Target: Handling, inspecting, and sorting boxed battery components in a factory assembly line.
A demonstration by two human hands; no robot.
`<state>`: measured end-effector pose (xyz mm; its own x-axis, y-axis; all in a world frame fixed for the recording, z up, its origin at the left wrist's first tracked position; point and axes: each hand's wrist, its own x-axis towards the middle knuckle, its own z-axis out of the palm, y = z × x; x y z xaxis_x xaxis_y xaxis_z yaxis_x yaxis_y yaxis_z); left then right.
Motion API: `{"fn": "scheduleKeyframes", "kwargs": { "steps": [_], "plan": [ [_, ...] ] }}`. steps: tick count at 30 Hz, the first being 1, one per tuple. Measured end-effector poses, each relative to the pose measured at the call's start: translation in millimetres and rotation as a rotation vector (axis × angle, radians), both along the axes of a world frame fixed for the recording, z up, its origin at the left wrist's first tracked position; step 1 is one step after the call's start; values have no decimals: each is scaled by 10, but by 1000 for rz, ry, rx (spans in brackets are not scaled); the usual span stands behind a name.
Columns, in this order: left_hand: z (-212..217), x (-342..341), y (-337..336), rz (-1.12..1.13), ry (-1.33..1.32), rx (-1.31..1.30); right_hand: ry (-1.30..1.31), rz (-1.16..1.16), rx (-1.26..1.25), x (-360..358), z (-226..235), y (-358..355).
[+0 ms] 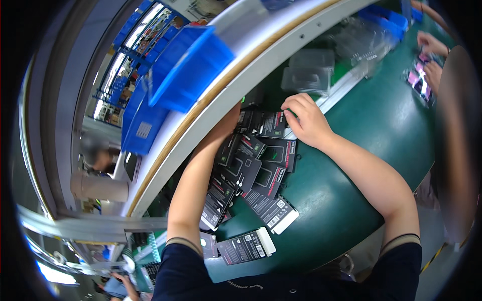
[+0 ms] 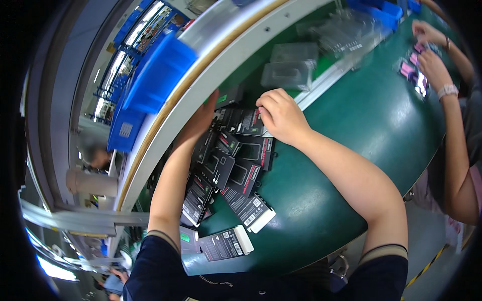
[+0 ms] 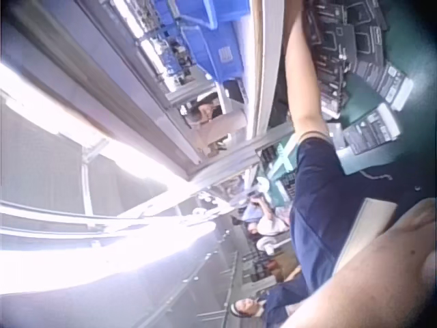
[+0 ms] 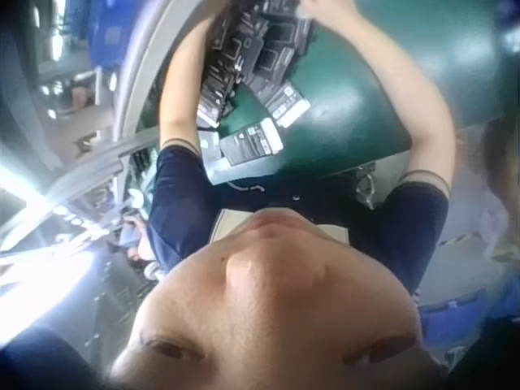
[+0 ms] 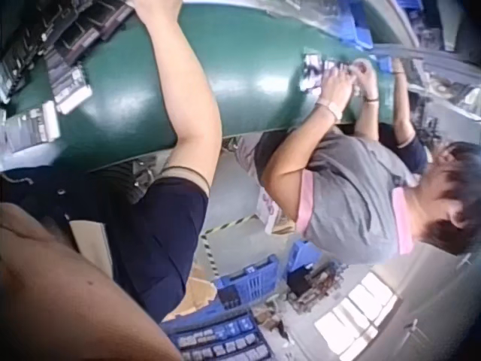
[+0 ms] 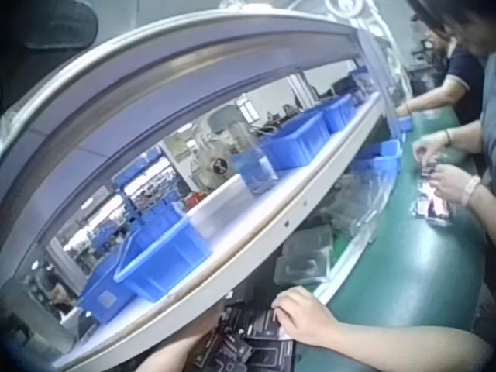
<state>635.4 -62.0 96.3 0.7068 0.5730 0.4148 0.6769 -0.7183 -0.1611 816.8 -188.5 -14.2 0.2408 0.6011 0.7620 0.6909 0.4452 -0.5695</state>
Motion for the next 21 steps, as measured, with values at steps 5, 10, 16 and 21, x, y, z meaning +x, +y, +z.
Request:
{"fn": "scheduleKeyframes", "kwargs": {
  "steps": [5, 10, 16, 21],
  "plan": [
    [-114, 632, 1008, 138, 120, 102, -9, -28, -24, 36, -100, -30],
    [-327, 1229, 2234, 603, 100, -254, 69, -100, -30, 90, -182, -47],
    [-532, 1148, 3259, 511, 89, -52, 6, -88, -67, 37, -135, 17],
    [-442, 1167, 3713, 413, 245, -64, 20, -88, -65, 49, -101, -63]
  ]
}}
